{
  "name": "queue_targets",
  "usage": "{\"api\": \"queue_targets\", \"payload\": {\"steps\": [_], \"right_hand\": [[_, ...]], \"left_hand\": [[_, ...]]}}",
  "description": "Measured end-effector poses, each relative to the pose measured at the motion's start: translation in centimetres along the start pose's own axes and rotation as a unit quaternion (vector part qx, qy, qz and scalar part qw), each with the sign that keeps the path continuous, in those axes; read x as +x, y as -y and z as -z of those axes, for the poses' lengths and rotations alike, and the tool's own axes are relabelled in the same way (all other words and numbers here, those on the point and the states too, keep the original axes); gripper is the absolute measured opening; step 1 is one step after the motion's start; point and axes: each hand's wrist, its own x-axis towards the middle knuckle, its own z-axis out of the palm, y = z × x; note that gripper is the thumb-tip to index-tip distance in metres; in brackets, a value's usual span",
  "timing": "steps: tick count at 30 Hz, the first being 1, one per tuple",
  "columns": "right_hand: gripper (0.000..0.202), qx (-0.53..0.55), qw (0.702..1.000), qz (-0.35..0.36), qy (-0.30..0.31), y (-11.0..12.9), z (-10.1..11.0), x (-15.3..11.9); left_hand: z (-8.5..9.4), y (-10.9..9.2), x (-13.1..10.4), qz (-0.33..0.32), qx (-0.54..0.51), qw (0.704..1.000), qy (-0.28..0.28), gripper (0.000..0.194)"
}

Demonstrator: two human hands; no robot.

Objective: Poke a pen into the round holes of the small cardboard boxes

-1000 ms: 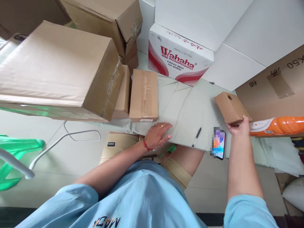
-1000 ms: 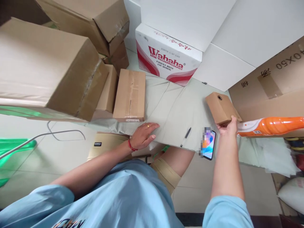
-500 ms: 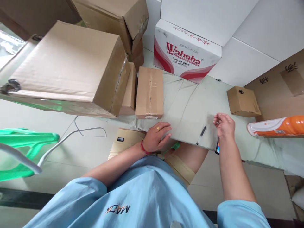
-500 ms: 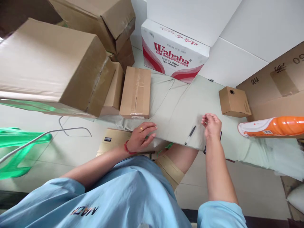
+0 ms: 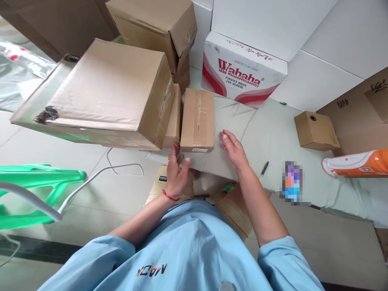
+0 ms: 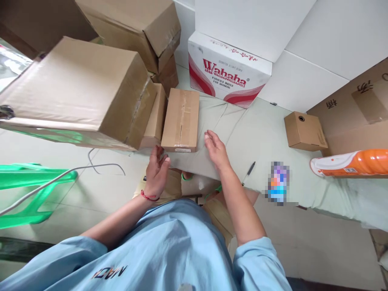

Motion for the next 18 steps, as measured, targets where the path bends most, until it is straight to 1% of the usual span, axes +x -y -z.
{"api": "queue_targets", "payload": {"steps": [2,4,5,7,9,11,13,16,18], "right_hand": [[0.091,-0.003,1.000,0.000,0.023,-0.3,-1.7,0.8],[0.090,-0.018,0.999,0.015,0.032,-0.6,-3.1,0.3],[0.086,-0.025,0.999,0.024,0.027,-0.7,-3.5,-0.6],[0.077,-0.027,0.999,0.032,-0.003,-1.0,-3.8,-3.2],[0.068,-0.019,0.999,0.022,-0.042,-1.4,-3.2,-6.7],[0.062,-0.009,0.996,0.007,-0.087,-1.7,-2.0,-10.4],[0.059,-0.002,0.990,-0.017,-0.139,-2.1,-0.6,-14.0],[0.052,0.055,0.972,-0.068,-0.217,-2.6,1.1,-18.0],[0.051,0.130,0.953,-0.110,-0.249,-2.9,1.8,-19.7]], "left_hand": [[0.2,0.2,0.3,-0.009,0.021,0.999,0.031,0.073],[0.6,0.1,0.2,-0.026,0.049,0.996,0.066,0.073],[0.8,-0.1,-0.1,-0.032,0.057,0.994,0.083,0.074],[1.5,-0.7,-1.1,-0.038,0.062,0.990,0.120,0.074],[2.3,-1.4,-2.6,-0.052,0.062,0.982,0.171,0.072],[3.2,-2.2,-4.0,-0.078,0.060,0.967,0.234,0.072],[4.0,-3.1,-4.9,-0.114,0.053,0.948,0.293,0.073],[4.3,-4.8,-4.9,-0.183,0.029,0.916,0.356,0.071],[3.8,-6.0,-4.5,-0.237,0.006,0.895,0.377,0.069]]}}
